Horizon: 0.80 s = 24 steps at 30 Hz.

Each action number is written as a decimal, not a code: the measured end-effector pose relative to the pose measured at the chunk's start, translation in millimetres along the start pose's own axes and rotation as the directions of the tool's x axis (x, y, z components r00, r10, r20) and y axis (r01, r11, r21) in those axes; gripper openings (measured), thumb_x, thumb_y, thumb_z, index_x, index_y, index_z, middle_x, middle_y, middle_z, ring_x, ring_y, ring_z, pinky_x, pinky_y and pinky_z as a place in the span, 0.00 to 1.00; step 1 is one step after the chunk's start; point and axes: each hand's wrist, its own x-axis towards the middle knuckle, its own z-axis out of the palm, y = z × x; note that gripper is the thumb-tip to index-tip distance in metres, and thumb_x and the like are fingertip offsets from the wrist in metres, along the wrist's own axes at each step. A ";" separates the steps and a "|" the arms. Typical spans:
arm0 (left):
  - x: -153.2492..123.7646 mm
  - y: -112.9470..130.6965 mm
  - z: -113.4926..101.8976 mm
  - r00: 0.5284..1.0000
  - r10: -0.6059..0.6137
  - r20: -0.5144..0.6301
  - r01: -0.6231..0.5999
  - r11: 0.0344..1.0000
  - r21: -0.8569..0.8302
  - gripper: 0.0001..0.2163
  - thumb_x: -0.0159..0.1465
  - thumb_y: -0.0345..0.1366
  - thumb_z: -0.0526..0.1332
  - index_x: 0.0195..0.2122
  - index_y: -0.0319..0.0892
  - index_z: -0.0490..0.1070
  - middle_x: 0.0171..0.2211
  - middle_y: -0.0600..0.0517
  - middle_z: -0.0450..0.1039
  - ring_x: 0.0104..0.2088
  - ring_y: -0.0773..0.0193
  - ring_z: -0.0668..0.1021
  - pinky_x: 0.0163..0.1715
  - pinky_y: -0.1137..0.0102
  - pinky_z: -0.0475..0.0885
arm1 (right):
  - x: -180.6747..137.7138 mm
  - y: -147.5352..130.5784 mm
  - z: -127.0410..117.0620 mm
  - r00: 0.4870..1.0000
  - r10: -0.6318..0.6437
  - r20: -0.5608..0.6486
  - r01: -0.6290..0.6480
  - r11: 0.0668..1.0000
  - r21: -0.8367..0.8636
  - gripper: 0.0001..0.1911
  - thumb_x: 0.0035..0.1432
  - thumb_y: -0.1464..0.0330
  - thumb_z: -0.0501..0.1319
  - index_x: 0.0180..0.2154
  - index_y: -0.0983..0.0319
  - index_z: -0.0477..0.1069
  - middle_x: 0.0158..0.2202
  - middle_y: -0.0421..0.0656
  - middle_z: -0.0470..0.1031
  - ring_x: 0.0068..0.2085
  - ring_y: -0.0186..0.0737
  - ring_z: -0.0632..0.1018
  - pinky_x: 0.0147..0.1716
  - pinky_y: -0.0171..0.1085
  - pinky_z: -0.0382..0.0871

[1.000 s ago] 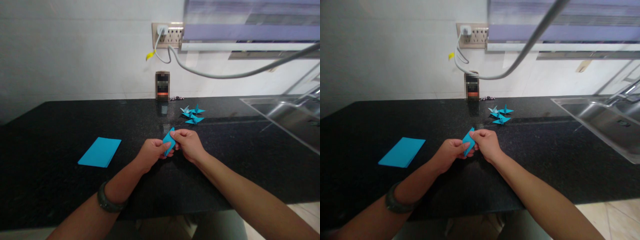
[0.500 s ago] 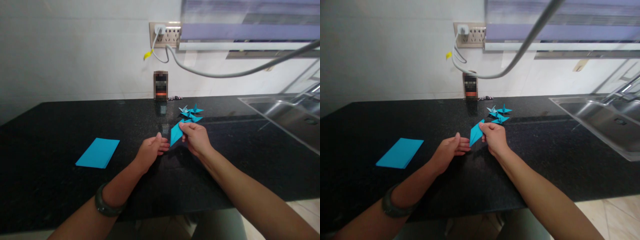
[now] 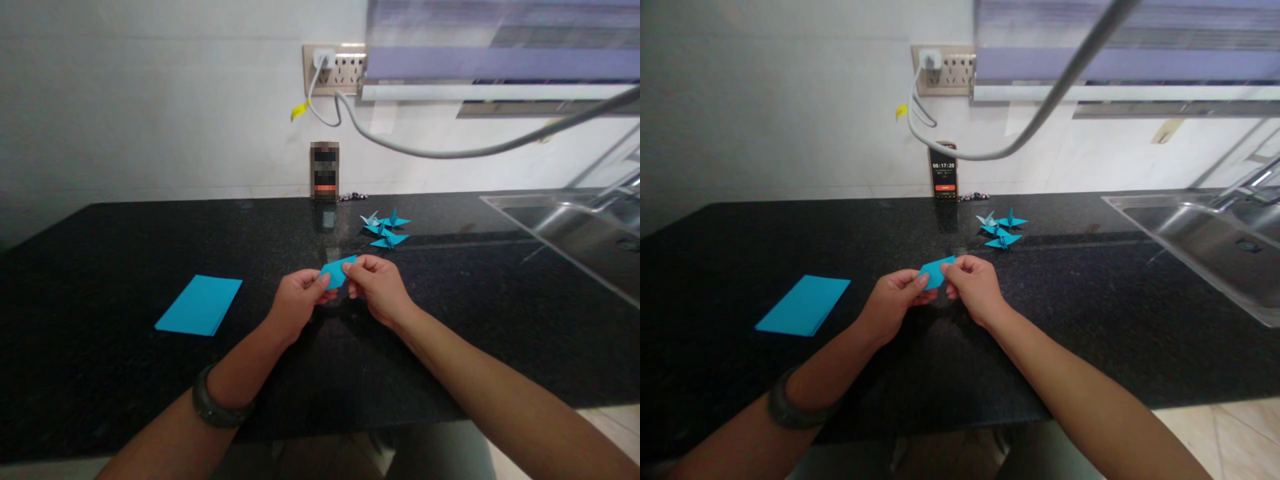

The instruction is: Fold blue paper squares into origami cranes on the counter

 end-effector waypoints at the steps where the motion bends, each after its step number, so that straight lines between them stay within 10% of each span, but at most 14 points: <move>1: 0.9 0.0 -1.3 1.000 0.009 -0.028 -0.010 1.000 -0.017 0.11 0.51 0.42 0.63 0.27 0.38 0.72 0.23 0.52 0.74 0.25 0.67 0.75 0.28 0.71 0.70 | 0.1 0.2 -0.6 1.000 0.014 0.028 -0.014 1.000 0.001 0.12 0.43 0.66 0.63 0.18 0.63 0.62 0.12 0.34 0.65 0.14 0.26 0.64 0.14 0.28 0.59; 24: 6.3 8.5 -17.2 0.983 0.170 0.071 -0.183 0.864 0.469 0.09 0.54 0.39 0.59 0.26 0.38 0.74 0.21 0.51 0.74 0.23 0.65 0.75 0.24 0.72 0.68 | 5.2 -3.3 -14.2 0.966 0.101 0.238 -0.017 0.943 -0.333 0.10 0.46 0.64 0.63 0.24 0.66 0.72 0.19 0.38 0.71 0.17 0.25 0.68 0.16 0.26 0.61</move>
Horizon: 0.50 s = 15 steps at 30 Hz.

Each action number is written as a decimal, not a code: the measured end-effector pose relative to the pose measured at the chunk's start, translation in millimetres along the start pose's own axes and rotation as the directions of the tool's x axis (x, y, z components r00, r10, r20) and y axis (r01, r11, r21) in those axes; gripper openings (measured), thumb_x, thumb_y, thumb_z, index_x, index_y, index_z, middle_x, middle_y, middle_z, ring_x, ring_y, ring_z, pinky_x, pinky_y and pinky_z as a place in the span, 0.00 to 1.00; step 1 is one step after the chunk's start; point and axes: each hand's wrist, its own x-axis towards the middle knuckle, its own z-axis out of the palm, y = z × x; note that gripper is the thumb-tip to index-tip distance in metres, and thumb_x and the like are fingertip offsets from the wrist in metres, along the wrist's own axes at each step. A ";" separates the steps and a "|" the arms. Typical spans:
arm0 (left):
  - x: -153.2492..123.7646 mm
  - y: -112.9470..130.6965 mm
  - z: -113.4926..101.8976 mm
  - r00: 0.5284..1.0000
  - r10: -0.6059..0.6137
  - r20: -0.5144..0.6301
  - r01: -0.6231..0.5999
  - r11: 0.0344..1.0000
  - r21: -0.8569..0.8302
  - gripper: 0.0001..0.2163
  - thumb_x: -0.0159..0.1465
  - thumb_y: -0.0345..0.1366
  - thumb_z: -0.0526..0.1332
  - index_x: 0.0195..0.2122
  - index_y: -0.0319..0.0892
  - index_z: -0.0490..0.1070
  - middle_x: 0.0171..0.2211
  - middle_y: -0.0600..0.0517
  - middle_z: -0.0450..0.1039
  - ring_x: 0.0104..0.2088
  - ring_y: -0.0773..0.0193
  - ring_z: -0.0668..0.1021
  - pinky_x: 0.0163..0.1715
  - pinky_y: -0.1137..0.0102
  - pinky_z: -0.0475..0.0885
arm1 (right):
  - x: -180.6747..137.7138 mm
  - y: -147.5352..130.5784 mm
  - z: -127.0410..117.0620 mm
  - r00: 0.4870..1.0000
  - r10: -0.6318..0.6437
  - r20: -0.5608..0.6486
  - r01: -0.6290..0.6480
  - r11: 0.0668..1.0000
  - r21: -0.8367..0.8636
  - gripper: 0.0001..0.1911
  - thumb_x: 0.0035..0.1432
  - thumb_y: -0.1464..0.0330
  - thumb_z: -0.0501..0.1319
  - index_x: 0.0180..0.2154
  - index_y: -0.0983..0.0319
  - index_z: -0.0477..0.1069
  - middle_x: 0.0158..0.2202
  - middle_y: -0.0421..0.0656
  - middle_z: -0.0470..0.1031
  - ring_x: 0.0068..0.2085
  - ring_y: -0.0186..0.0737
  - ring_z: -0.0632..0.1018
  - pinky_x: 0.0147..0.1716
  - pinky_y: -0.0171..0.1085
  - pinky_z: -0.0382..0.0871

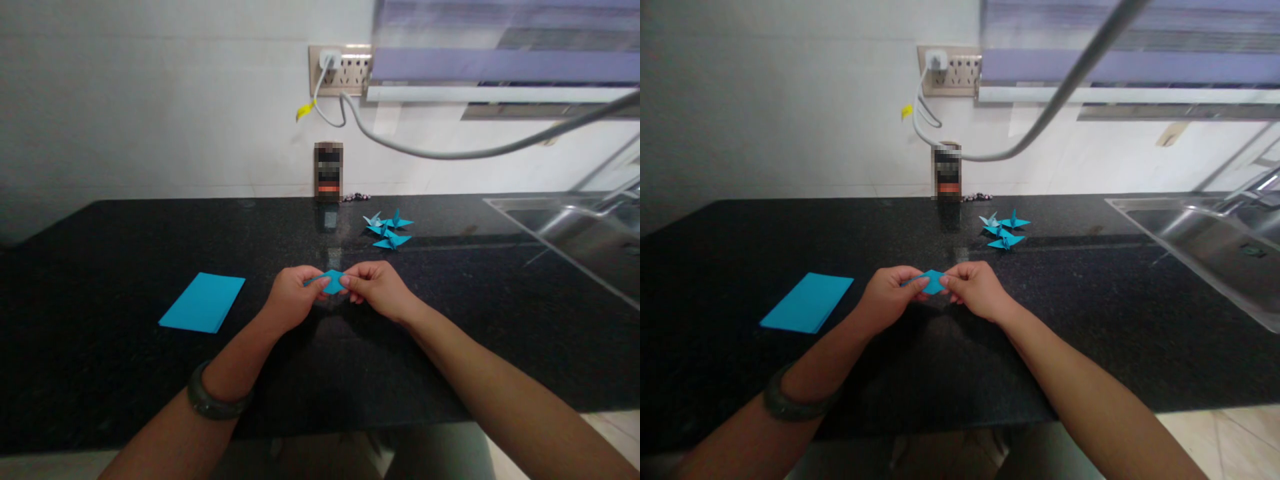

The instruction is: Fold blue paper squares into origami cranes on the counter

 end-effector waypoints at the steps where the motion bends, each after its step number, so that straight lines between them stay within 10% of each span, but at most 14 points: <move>1: 0.0 0.0 -0.7 1.000 -0.006 0.006 0.006 1.000 0.003 0.09 0.54 0.39 0.59 0.26 0.38 0.74 0.21 0.51 0.74 0.22 0.65 0.75 0.23 0.72 0.68 | -0.1 -0.8 -0.4 1.000 0.004 0.006 -0.004 1.000 -0.014 0.10 0.46 0.64 0.63 0.24 0.66 0.72 0.19 0.38 0.71 0.17 0.25 0.68 0.16 0.26 0.61; 8: 2.0 1.6 -6.8 0.985 -0.135 0.107 0.154 0.970 -0.190 0.08 0.53 0.38 0.61 0.26 0.37 0.73 0.20 0.51 0.74 0.20 0.66 0.75 0.21 0.73 0.69 | -2.7 -7.8 3.2 0.998 0.009 -0.062 -0.013 0.998 -0.062 0.09 0.45 0.65 0.64 0.23 0.66 0.74 0.17 0.38 0.71 0.15 0.27 0.68 0.15 0.28 0.61; 15: 6.2 -3.4 -4.6 0.980 -0.192 -0.057 0.121 0.794 -0.596 0.12 0.50 0.43 0.64 0.29 0.38 0.72 0.26 0.51 0.75 0.26 0.69 0.76 0.27 0.75 0.70 | 0.1 -2.6 10.6 0.972 0.059 -0.227 0.002 0.966 0.260 0.13 0.41 0.62 0.66 0.27 0.66 0.74 0.21 0.41 0.75 0.18 0.28 0.72 0.18 0.29 0.65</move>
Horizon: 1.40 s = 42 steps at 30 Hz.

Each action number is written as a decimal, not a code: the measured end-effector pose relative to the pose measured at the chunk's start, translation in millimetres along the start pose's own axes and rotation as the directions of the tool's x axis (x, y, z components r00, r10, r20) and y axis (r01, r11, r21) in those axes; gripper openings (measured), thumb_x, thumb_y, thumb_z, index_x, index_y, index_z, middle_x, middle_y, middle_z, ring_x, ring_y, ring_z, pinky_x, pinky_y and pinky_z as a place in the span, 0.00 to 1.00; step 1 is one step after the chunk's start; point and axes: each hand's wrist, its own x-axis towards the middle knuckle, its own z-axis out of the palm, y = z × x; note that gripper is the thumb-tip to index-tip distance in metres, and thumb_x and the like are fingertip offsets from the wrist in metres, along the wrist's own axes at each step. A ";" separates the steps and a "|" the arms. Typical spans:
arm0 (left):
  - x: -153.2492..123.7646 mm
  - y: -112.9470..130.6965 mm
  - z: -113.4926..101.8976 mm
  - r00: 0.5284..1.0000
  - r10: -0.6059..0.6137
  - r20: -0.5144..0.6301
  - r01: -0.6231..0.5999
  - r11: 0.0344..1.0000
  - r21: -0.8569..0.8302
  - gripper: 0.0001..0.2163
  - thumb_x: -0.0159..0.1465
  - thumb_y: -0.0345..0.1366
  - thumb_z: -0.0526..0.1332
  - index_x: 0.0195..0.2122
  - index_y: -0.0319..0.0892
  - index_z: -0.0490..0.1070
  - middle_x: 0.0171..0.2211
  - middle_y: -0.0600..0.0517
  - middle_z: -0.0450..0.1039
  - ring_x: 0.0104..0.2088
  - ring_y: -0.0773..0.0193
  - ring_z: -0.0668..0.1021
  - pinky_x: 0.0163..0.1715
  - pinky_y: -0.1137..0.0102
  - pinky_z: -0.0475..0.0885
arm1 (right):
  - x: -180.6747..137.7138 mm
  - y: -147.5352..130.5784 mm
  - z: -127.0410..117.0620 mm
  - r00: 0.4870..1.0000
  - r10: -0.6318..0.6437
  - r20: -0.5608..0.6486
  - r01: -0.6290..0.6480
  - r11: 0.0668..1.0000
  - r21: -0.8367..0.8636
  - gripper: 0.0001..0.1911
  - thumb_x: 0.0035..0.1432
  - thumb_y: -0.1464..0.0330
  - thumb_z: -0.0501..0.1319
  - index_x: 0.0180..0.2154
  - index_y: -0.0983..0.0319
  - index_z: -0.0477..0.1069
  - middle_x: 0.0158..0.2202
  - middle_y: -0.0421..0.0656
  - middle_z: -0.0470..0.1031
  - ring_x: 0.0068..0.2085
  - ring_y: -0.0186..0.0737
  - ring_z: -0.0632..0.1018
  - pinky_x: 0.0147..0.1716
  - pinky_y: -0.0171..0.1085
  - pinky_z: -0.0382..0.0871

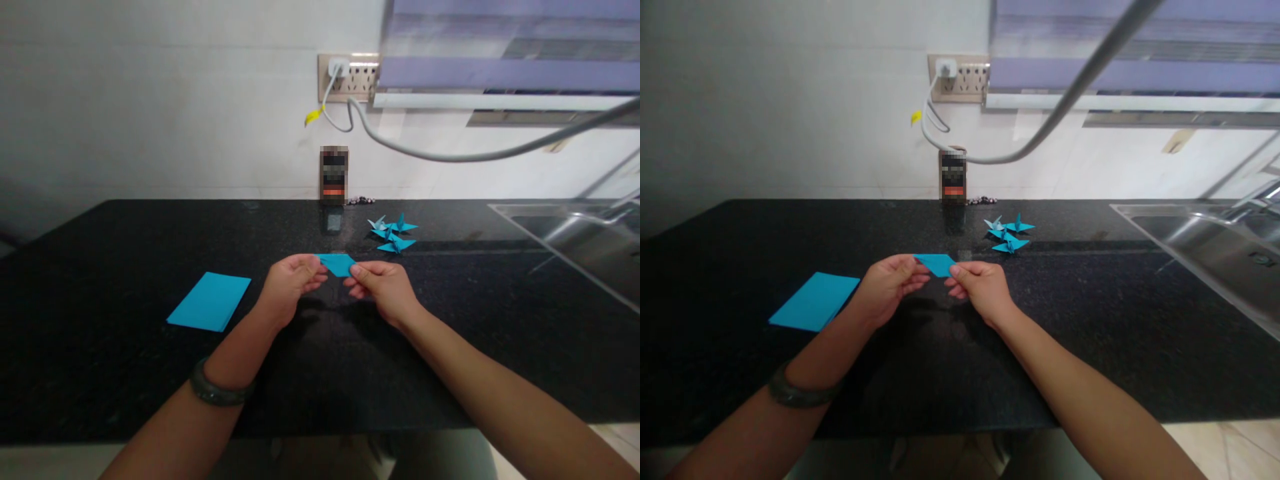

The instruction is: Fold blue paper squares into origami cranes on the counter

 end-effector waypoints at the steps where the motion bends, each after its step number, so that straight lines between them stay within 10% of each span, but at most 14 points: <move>1: -0.7 -2.1 1.3 0.997 -0.024 0.067 0.029 0.997 -0.066 0.12 0.50 0.42 0.65 0.30 0.38 0.72 0.28 0.51 0.75 0.28 0.68 0.76 0.30 0.74 0.70 | -0.8 1.8 1.4 1.000 0.001 0.009 -0.001 0.999 0.033 0.13 0.42 0.62 0.66 0.28 0.65 0.75 0.22 0.42 0.76 0.19 0.29 0.72 0.19 0.29 0.66; 7: -5.6 -9.7 8.9 0.991 -0.050 0.125 0.063 0.993 -0.099 0.09 0.49 0.39 0.66 0.28 0.38 0.75 0.28 0.51 0.76 0.28 0.67 0.76 0.32 0.71 0.71 | -7.5 9.1 5.1 0.977 -0.185 0.103 0.204 0.952 -0.229 0.13 0.47 0.62 0.63 0.32 0.64 0.75 0.25 0.43 0.76 0.25 0.34 0.74 0.24 0.33 0.67; 11: -5.7 -10.7 10.3 0.997 -0.020 0.080 0.017 0.999 0.039 0.10 0.49 0.39 0.66 0.28 0.38 0.75 0.27 0.50 0.76 0.28 0.67 0.76 0.30 0.72 0.70 | -8.0 8.8 1.2 0.820 -0.571 0.043 0.513 0.698 -0.499 0.07 0.49 0.67 0.62 0.32 0.62 0.73 0.30 0.43 0.73 0.27 0.33 0.72 0.26 0.34 0.66; 16: -6.3 -13.1 11.4 0.996 0.062 0.059 -0.071 0.982 0.174 0.08 0.50 0.37 0.65 0.27 0.37 0.76 0.25 0.50 0.76 0.26 0.67 0.75 0.28 0.72 0.69 | -7.7 7.7 -2.5 0.690 -0.706 0.158 0.635 0.486 -0.600 0.03 0.52 0.72 0.60 0.29 0.61 0.72 0.28 0.41 0.71 0.30 0.35 0.72 0.28 0.34 0.66; 27: -7.4 -11.4 9.3 0.974 0.179 0.136 -0.218 0.902 0.373 0.07 0.52 0.36 0.62 0.28 0.37 0.76 0.24 0.52 0.76 0.24 0.66 0.73 0.26 0.72 0.66 | -4.2 8.7 -1.0 0.826 -0.552 0.111 0.513 0.655 -0.555 0.01 0.49 0.73 0.60 0.26 0.63 0.69 0.24 0.38 0.68 0.25 0.30 0.69 0.22 0.30 0.62; 42: -9.8 -9.2 13.3 0.987 0.135 0.083 -0.156 0.926 0.345 0.06 0.51 0.36 0.63 0.24 0.39 0.76 0.21 0.53 0.75 0.22 0.67 0.72 0.25 0.72 0.66 | -7.6 6.1 -0.8 0.708 -0.664 0.241 0.631 0.440 -0.639 0.05 0.52 0.72 0.57 0.26 0.62 0.70 0.25 0.41 0.68 0.27 0.33 0.70 0.26 0.32 0.65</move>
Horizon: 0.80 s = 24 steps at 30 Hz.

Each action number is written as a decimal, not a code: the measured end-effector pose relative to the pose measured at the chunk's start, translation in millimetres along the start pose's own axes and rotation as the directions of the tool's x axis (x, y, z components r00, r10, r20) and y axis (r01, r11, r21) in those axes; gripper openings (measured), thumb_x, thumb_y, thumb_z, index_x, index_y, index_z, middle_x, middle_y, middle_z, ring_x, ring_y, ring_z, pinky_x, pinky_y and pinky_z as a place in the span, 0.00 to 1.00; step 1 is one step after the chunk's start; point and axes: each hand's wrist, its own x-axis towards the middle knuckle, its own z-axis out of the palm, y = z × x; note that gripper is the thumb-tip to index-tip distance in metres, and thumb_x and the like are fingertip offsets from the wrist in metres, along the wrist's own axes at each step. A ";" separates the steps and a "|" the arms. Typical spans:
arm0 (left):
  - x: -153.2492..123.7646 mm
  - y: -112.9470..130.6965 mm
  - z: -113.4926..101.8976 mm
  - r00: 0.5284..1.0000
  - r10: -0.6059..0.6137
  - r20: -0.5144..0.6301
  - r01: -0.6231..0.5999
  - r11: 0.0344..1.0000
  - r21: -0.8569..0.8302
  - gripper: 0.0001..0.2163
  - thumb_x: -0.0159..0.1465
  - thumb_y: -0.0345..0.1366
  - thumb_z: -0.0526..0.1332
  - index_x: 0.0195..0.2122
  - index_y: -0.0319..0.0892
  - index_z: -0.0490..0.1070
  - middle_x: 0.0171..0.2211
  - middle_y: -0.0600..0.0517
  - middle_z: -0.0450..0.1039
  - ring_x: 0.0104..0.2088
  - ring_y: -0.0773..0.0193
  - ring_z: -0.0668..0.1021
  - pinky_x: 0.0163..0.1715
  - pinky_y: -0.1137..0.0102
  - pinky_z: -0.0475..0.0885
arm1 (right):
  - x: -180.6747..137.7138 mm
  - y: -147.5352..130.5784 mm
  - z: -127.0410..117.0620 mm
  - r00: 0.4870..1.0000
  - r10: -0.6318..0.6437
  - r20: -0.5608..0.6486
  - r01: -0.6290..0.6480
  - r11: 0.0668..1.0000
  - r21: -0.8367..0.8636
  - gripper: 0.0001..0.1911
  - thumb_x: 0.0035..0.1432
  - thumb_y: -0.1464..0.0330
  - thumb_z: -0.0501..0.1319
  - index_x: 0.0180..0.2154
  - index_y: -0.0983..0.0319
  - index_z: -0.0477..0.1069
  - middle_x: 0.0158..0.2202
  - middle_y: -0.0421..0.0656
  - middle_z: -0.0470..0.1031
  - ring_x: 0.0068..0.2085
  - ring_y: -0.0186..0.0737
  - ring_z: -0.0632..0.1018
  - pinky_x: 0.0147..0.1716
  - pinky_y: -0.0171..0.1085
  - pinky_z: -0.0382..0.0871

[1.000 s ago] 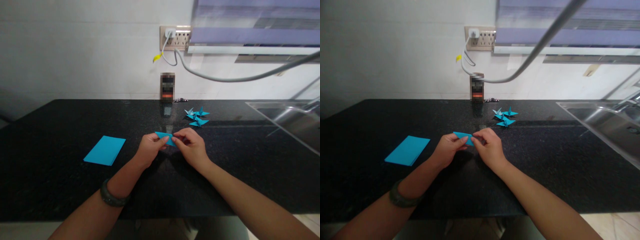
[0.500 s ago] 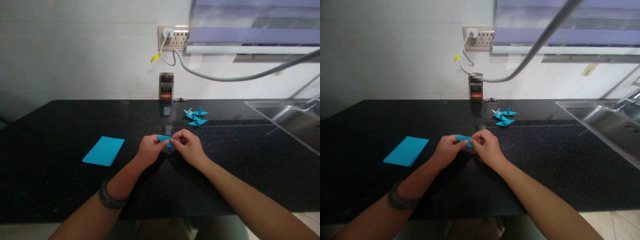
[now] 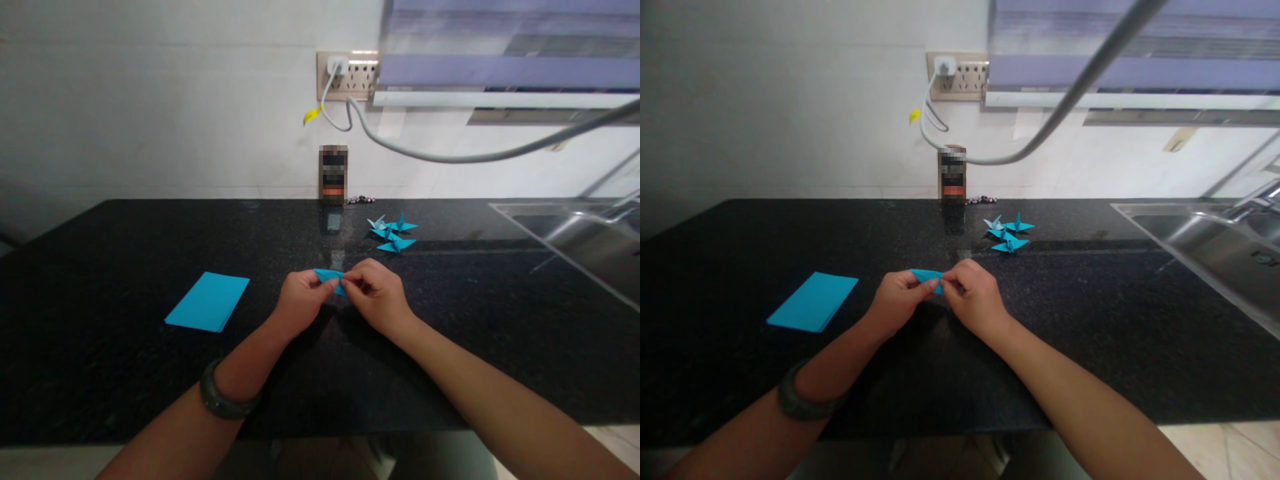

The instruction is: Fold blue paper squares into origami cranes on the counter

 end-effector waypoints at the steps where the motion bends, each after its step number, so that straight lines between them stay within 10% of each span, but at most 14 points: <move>1: -0.1 0.1 0.9 1.000 -0.013 -0.009 0.013 1.000 -0.020 0.06 0.51 0.36 0.63 0.24 0.39 0.76 0.22 0.52 0.75 0.23 0.67 0.72 0.26 0.72 0.66 | -0.2 0.3 0.7 0.999 -0.043 -0.011 0.042 0.999 -0.025 0.06 0.53 0.72 0.56 0.27 0.62 0.70 0.25 0.41 0.69 0.28 0.33 0.71 0.27 0.32 0.65; 8: 0.2 -1.5 3.5 0.989 -0.146 -0.001 0.142 0.962 -0.235 0.07 0.49 0.36 0.65 0.25 0.37 0.75 0.24 0.51 0.75 0.25 0.67 0.74 0.29 0.71 0.69 | -0.4 3.7 1.3 0.958 -0.265 0.105 0.284 0.923 -0.259 0.11 0.57 0.70 0.53 0.31 0.63 0.73 0.30 0.47 0.72 0.33 0.37 0.71 0.31 0.35 0.66; 24: 3.5 -1.5 1.8 0.969 -0.246 -0.004 0.219 0.871 -0.440 0.10 0.48 0.39 0.65 0.22 0.36 0.71 0.21 0.53 0.71 0.23 0.70 0.73 0.27 0.73 0.70 | -1.5 -2.2 0.4 0.932 -0.246 0.267 0.332 0.875 -0.352 0.13 0.56 0.70 0.52 0.41 0.63 0.71 0.34 0.49 0.70 0.35 0.42 0.68 0.32 0.38 0.65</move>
